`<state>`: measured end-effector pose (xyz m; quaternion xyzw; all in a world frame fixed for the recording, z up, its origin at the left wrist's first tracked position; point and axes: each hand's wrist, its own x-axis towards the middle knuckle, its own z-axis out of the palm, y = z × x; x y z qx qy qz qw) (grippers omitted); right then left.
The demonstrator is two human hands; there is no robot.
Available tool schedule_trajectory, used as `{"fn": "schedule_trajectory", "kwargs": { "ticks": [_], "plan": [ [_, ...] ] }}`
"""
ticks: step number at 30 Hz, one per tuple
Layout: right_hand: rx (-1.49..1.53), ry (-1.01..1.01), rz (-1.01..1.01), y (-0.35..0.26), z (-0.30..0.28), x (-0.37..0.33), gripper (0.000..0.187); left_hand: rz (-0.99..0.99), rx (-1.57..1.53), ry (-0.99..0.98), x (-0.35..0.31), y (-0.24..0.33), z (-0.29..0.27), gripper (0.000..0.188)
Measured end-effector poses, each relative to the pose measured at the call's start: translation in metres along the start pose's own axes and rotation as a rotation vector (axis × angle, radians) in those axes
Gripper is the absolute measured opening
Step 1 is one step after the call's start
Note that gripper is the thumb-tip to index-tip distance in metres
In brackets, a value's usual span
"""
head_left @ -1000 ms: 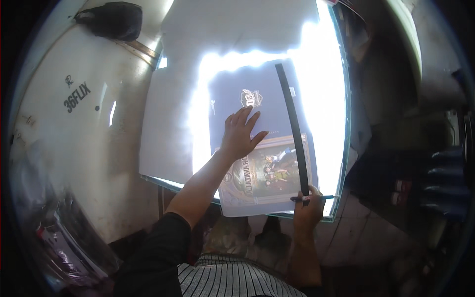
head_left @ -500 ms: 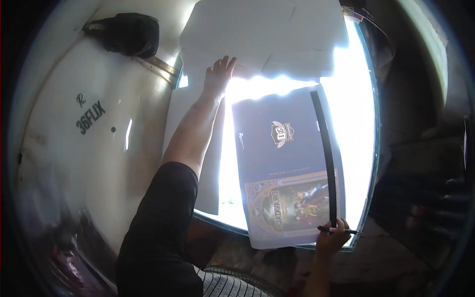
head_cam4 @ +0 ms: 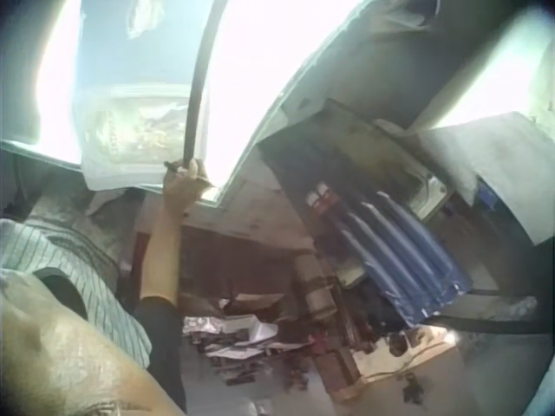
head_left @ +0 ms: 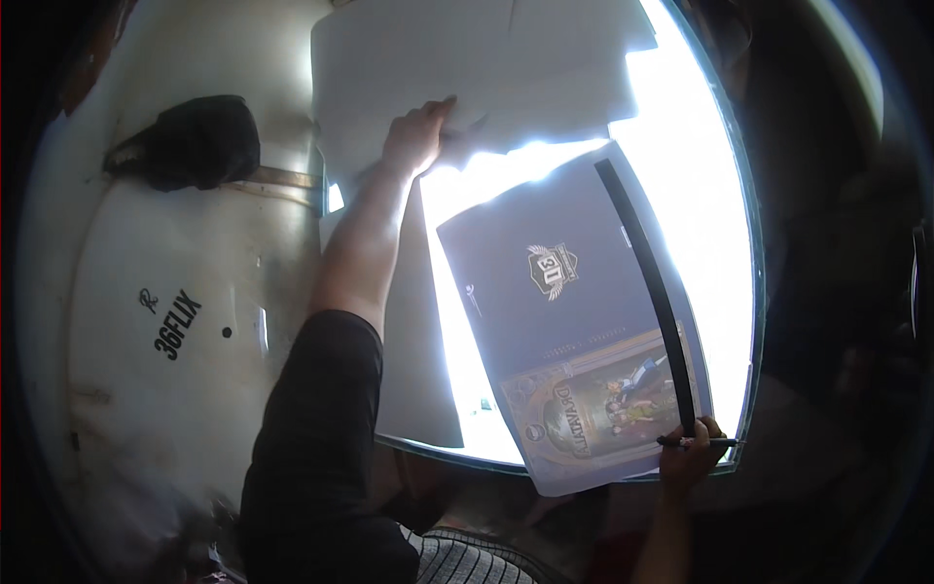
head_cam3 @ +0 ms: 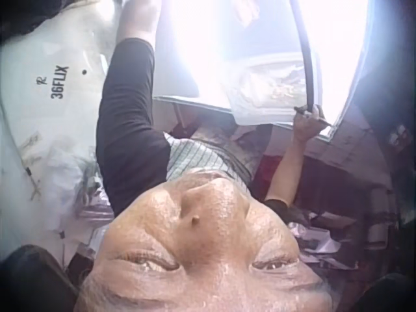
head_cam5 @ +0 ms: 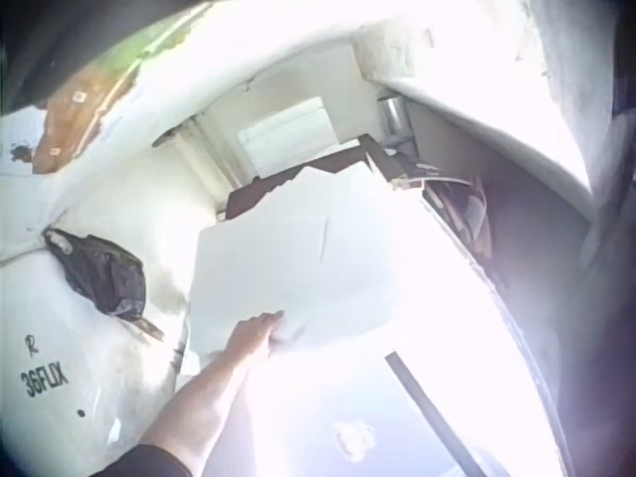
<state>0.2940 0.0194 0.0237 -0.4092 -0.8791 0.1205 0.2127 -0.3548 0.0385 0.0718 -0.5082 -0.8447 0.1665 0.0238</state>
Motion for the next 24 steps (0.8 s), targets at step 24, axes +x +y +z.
{"fn": "schedule_trajectory", "kwargs": {
  "ticks": [24],
  "plan": [
    [0.023,0.008,0.014,0.009,0.009,-0.013,0.036,-0.454,-1.464,0.499,-0.049,-0.197,-0.185,0.063]
  ]
}}
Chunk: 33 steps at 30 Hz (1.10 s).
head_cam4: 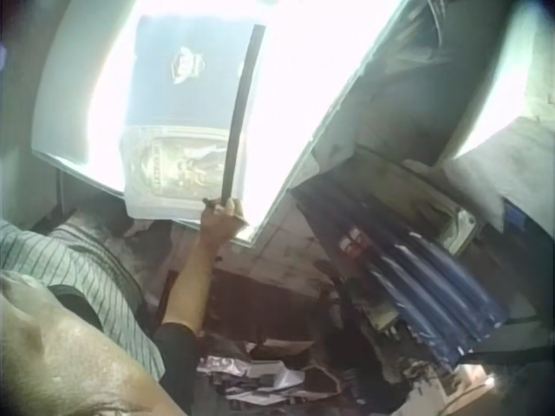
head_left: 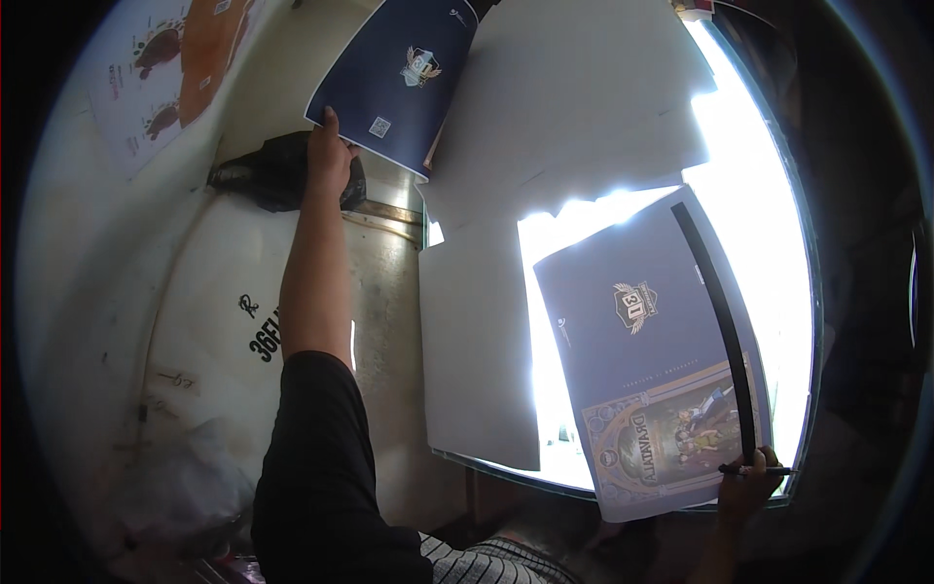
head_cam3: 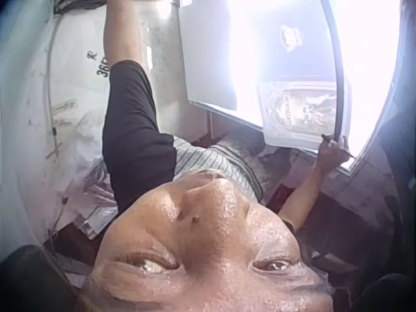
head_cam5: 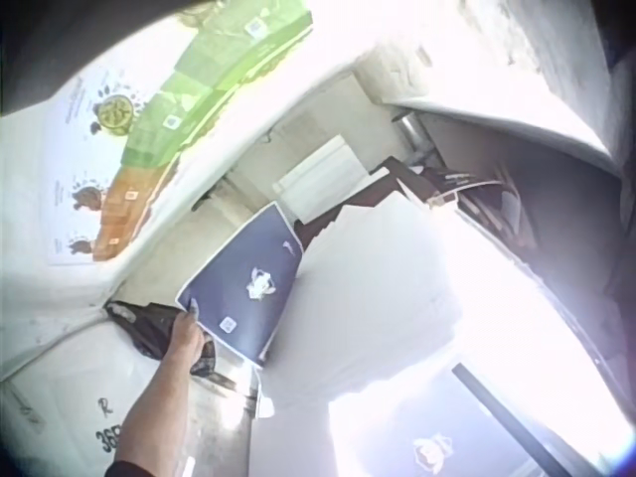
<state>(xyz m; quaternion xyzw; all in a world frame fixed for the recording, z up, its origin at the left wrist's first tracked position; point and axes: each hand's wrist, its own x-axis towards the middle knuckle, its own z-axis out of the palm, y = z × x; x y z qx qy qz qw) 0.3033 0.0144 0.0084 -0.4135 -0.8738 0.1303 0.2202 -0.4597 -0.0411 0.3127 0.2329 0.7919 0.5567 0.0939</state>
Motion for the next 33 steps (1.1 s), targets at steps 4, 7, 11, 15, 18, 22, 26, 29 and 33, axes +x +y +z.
{"fn": "schedule_trajectory", "kwargs": {
  "ticks": [4,7,11,15,18,22,26,29,33],
  "plan": [
    [0.011,-0.031,-0.004,-0.005,-0.007,0.006,0.042,0.003,0.01,0.008,0.001,-0.005,-0.002,0.064],
    [-0.01,-0.065,0.044,-0.001,-0.005,0.001,0.042,-0.011,-0.004,-0.026,-0.007,-0.018,0.016,0.066],
    [-0.014,-0.042,0.006,-0.011,-0.006,0.012,0.041,0.009,0.028,-0.103,-0.011,-0.04,0.047,0.061],
    [-0.036,-0.019,0.008,-0.01,-0.004,0.009,0.041,0.052,0.103,0.018,-0.006,-0.044,0.041,0.059],
    [-0.062,0.017,-0.002,-0.006,-0.003,0.008,0.04,0.02,0.143,0.132,-0.008,-0.028,0.017,0.057],
    [-0.058,-0.007,-0.004,-0.004,-0.004,0.005,0.037,0.037,0.062,0.23,-0.022,-0.013,-0.006,0.052],
    [-0.061,-0.007,-0.006,-0.005,-0.002,0.005,0.036,0.068,0.03,0.309,-0.02,-0.006,-0.026,0.051],
    [-0.075,0.004,0.001,-0.005,0.0,0.004,0.036,0.063,-0.02,0.287,-0.014,-0.007,-0.034,0.051],
    [-0.038,-0.023,0.02,0.001,0.0,-0.003,0.038,0.069,-0.008,0.291,-0.012,-0.008,-0.036,0.052]
  ]
}}
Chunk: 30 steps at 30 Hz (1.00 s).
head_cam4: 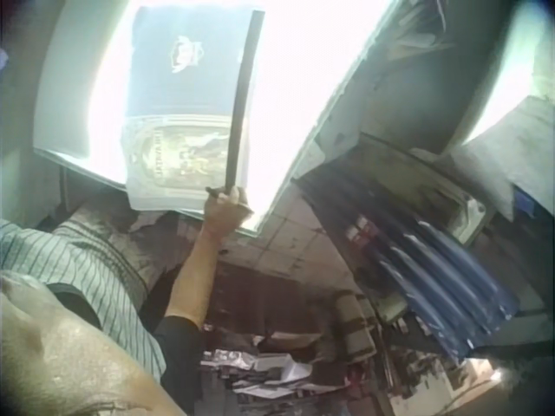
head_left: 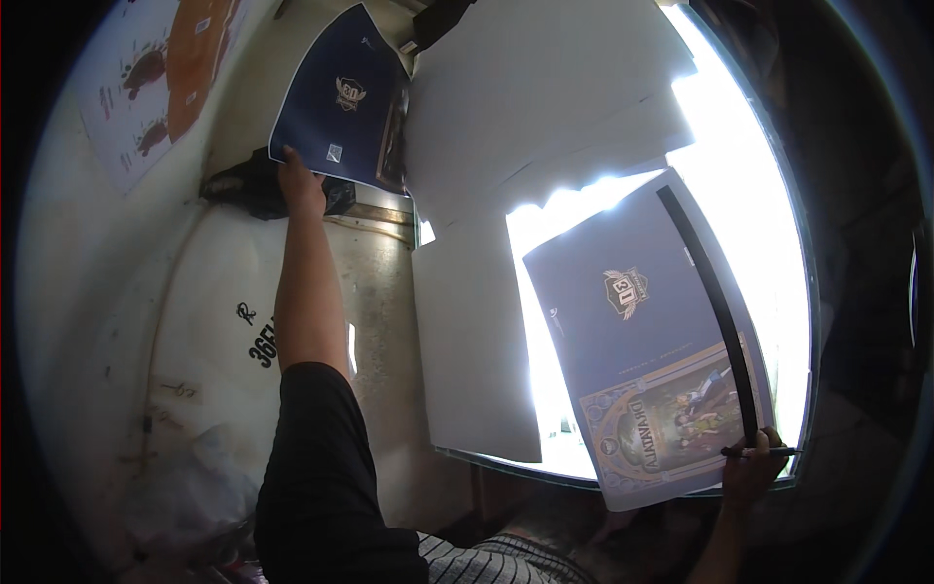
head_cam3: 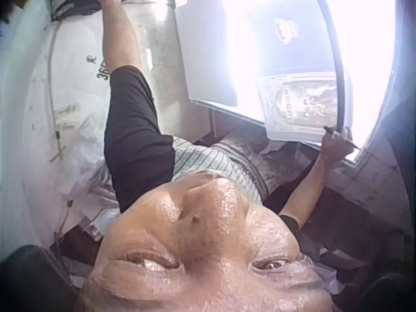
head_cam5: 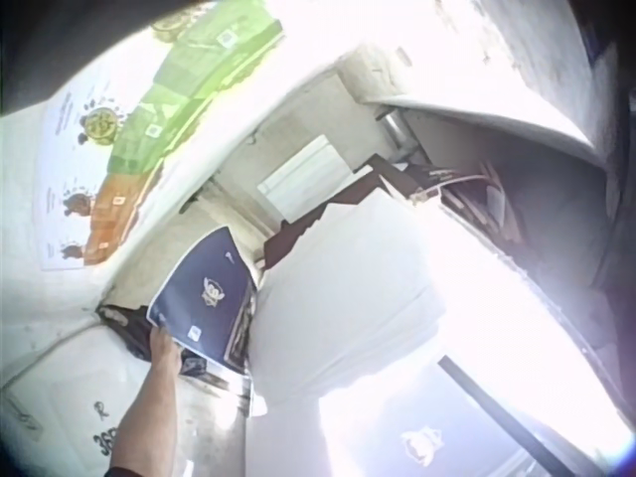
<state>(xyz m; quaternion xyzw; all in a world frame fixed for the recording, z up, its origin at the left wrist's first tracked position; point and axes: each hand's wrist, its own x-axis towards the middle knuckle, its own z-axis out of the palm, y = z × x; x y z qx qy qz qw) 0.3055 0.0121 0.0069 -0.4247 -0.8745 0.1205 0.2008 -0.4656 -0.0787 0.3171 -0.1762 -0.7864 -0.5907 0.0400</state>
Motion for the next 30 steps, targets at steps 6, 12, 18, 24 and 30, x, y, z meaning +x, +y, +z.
{"fn": "schedule_trajectory", "kwargs": {
  "ticks": [6,12,18,24,30],
  "plan": [
    [-0.013,0.023,-0.027,-0.006,-0.004,0.008,0.038,0.021,-0.014,0.02,0.001,0.0,-0.007,0.053],
    [0.021,0.022,-0.012,-0.004,-0.003,0.006,0.04,-0.015,-0.086,0.066,-0.004,0.006,-0.004,0.053],
    [-0.004,-0.008,-0.046,-0.005,-0.008,0.009,0.04,0.049,-0.129,-0.136,-0.016,0.002,0.03,0.055],
    [-0.023,-0.025,-0.018,0.011,-0.006,0.0,0.034,0.469,0.604,-0.415,-0.112,-0.038,0.19,0.055],
    [-0.003,0.013,-0.074,-0.008,-0.005,0.006,0.033,0.149,1.106,-0.997,-0.171,-0.101,0.263,0.092]
  ]
}}
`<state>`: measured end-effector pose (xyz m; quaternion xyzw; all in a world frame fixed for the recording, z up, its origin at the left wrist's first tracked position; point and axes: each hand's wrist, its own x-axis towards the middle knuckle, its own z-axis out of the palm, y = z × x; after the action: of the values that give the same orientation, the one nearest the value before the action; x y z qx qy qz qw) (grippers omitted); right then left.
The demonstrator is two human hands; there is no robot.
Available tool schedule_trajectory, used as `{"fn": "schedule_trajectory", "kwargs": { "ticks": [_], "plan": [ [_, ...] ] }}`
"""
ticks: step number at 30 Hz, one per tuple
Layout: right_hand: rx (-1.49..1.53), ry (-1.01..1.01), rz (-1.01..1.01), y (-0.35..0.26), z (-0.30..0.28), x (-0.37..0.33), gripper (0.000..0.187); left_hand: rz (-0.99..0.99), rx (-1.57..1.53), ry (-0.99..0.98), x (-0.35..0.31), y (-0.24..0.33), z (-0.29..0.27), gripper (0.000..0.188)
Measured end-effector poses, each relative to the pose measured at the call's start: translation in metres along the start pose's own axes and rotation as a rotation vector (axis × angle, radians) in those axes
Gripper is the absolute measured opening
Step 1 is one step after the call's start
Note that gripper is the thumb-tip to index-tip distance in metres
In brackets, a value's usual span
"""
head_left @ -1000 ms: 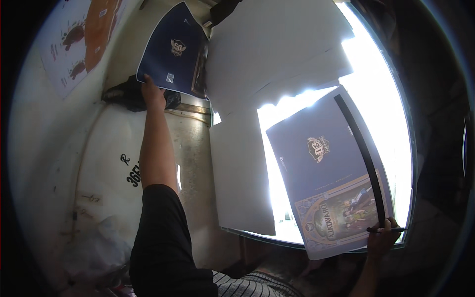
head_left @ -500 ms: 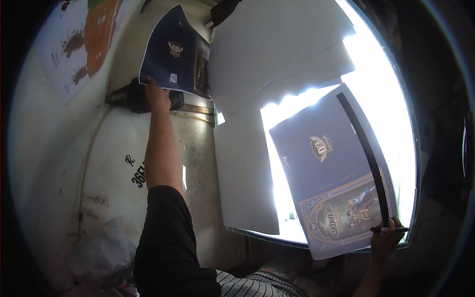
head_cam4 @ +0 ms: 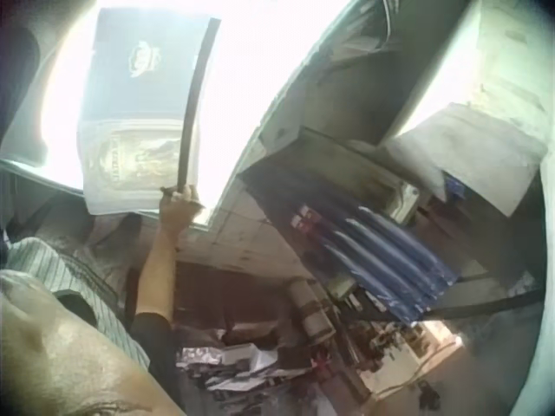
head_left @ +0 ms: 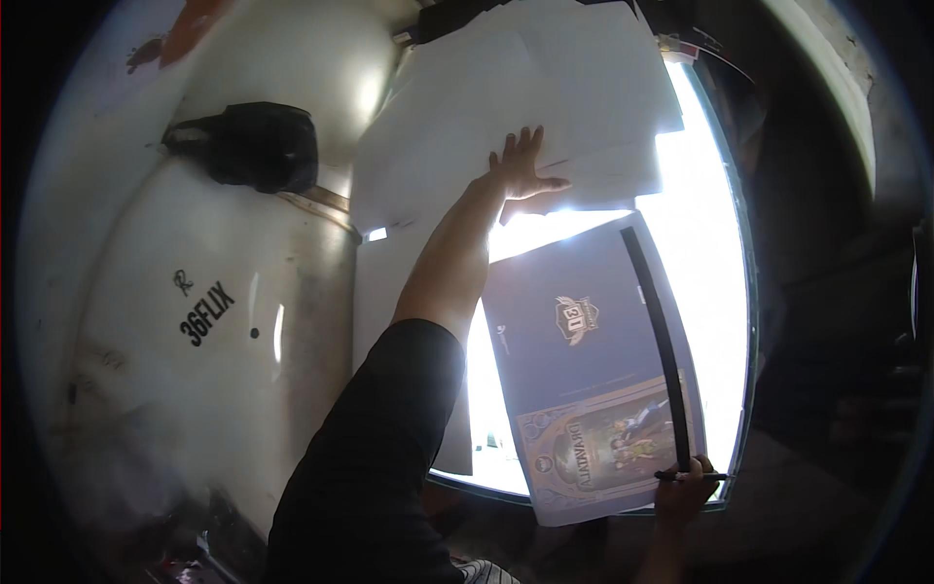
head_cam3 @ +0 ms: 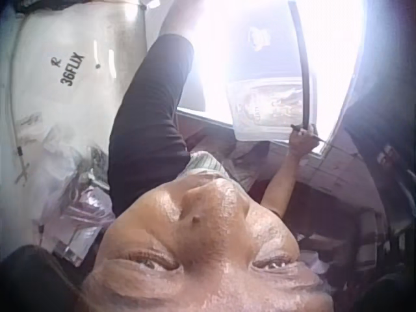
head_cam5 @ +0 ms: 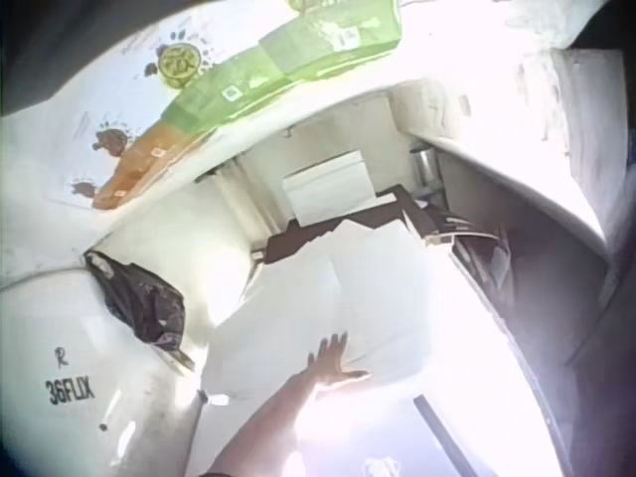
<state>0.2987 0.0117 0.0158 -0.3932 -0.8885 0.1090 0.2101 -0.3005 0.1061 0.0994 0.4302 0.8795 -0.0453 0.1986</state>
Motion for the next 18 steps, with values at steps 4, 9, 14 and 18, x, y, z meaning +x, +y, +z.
{"fn": "schedule_trajectory", "kwargs": {
  "ticks": [4,9,14,18],
  "plan": [
    [0.04,-0.013,0.018,-0.002,0.002,0.005,0.036,0.084,-0.129,0.574,-0.016,0.011,0.021,0.099],
    [-0.027,-0.052,0.002,0.003,-0.003,0.001,0.038,0.514,-0.797,0.299,-0.204,0.163,0.007,0.086],
    [0.168,-0.028,0.384,-0.006,-0.013,0.011,0.041,0.677,-1.423,0.121,-0.346,0.259,-0.038,0.1],
    [-0.087,-0.254,0.102,0.003,0.008,-0.013,0.04,0.854,-2.094,0.352,-0.368,0.246,-0.007,0.101]
  ]
}}
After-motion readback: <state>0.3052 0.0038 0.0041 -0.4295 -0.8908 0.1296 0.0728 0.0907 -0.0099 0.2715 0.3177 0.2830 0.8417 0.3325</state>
